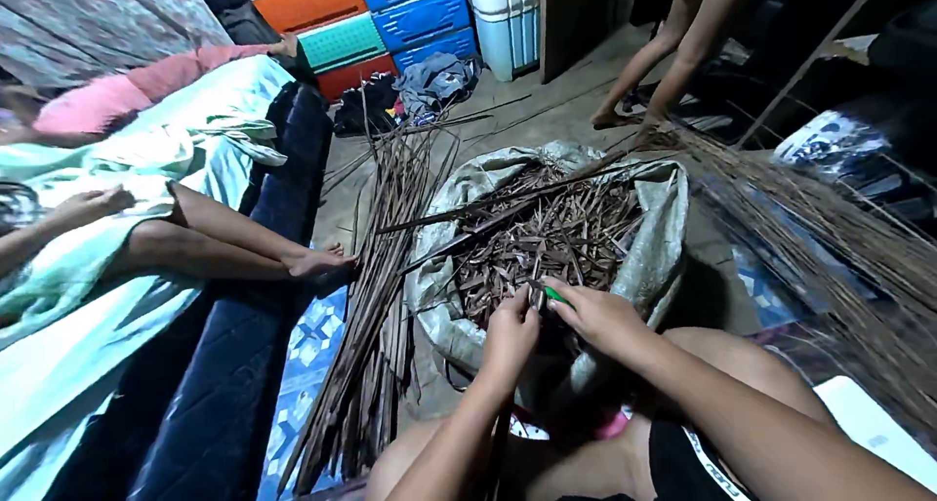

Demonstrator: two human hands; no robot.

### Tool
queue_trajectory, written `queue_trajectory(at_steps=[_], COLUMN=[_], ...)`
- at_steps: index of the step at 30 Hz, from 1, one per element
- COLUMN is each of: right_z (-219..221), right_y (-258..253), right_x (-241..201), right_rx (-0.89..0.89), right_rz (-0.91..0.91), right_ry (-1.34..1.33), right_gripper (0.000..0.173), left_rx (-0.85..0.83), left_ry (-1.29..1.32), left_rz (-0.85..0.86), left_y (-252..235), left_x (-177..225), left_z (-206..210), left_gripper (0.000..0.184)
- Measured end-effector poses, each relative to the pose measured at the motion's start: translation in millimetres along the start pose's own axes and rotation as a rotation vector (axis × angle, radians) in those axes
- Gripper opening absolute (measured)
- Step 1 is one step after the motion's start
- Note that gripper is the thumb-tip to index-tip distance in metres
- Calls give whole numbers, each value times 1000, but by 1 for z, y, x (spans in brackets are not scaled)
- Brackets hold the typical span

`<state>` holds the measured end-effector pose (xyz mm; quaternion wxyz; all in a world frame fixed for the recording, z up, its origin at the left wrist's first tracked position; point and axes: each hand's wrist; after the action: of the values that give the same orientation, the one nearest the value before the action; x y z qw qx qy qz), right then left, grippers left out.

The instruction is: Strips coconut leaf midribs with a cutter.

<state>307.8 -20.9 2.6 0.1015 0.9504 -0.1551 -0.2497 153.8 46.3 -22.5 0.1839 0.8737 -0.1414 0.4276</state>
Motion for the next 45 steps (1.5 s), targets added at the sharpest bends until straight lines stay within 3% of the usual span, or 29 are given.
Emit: queue_trajectory(at_steps=[5,10,16,26,30,38,41,45], right_z=[13,17,14,20,23,-6,-12,-2], right_y=[-14,-11,0,-1,-11,-43,-34,-14], right_x=[-6,-16,-25,-30,-25,2,12,18], right_rx=[-74,-93,-83,-20,19,134,183,63], right_rz=[47,63,116,101,92,269,161,-53], right_ry=[-6,63,90,135,139,56,-137,-399], right_gripper=[52,52,48,45,44,45,52,53], left_rx=[-8,-29,18,129,100,156,186,203], left_ry=[-123,-340,-404,-377,-358,-274,-219,-54], left_rz=[-32,-53,12,113,65,76,75,68], left_y=[-25,-29,-18,1,4,12,11,8], left_x=[-5,4,10,9,13,15,13,3], left_z=[4,1,2,1,-3,-6,-8,-8], left_gripper=[32,37,37,37,39,37,36,33])
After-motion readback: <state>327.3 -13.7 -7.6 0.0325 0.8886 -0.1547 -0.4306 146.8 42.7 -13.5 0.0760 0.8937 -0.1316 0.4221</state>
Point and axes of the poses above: each hand's wrist, its own y-axis away from the middle knuckle, its own z-axis out of the palm, x = y × z, and after that the axes turned 10 degrees about x, right-handed
